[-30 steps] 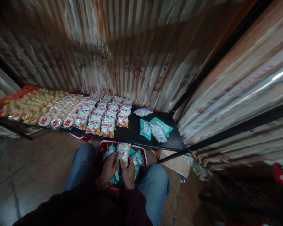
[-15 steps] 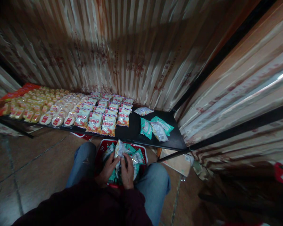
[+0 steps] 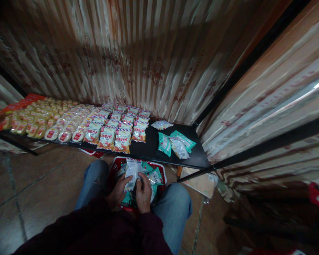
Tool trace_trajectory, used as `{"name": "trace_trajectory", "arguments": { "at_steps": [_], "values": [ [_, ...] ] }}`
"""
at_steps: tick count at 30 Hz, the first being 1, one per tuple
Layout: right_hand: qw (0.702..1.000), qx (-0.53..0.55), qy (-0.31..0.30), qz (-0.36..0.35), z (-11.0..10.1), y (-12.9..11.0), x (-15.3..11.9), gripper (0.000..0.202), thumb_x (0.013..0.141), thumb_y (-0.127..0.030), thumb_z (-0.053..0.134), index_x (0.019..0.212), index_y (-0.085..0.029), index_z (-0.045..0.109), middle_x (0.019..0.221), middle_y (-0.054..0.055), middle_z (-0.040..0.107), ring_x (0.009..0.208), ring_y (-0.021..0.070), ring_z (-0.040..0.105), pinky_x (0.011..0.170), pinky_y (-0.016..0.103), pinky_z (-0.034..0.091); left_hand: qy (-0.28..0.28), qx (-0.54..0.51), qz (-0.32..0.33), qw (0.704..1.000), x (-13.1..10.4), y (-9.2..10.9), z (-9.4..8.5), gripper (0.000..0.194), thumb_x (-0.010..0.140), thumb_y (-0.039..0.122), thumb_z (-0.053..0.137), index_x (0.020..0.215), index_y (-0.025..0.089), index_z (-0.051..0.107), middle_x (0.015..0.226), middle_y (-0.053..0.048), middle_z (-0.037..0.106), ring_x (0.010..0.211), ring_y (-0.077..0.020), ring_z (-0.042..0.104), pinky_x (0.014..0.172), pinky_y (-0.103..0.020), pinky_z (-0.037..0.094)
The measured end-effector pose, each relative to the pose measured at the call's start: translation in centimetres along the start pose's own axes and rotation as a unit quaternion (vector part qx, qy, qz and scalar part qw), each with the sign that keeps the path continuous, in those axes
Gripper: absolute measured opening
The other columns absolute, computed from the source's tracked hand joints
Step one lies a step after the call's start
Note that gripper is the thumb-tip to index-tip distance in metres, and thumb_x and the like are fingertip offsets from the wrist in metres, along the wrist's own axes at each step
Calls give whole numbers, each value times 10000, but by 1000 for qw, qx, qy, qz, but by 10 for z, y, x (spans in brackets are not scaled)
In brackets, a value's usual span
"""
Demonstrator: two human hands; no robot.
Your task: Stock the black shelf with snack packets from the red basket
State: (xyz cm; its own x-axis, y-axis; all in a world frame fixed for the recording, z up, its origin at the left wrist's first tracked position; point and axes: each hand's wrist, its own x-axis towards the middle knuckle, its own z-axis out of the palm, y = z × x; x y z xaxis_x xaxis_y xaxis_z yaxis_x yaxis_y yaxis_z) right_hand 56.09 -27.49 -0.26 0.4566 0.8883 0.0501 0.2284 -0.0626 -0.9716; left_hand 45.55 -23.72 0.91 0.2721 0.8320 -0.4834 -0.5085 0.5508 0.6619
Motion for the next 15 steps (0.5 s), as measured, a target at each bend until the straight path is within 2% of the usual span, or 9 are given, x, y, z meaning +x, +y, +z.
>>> {"name": "trace_trajectory", "arguments": {
  "at_steps": [10,15],
  "values": [
    [999,-22,27,-17,-1,3,2,338,814,-416,525,1020,-199,684,1103,90,671,1053,235,583,972,404,412,30,-54,-50,997,11,-10,-10,532,664,329,718,1138,129,581,909,-90,724,887,-276,688,787,-369,542],
    [999,3,33,30,-3,6,10,396,788,-472,531,1023,-186,671,1064,89,693,997,233,616,894,373,463,37,-76,-87,993,5,-1,-5,457,688,294,693,1102,122,604,847,-81,727,884,-284,690,785,-368,547]
  ]
}}
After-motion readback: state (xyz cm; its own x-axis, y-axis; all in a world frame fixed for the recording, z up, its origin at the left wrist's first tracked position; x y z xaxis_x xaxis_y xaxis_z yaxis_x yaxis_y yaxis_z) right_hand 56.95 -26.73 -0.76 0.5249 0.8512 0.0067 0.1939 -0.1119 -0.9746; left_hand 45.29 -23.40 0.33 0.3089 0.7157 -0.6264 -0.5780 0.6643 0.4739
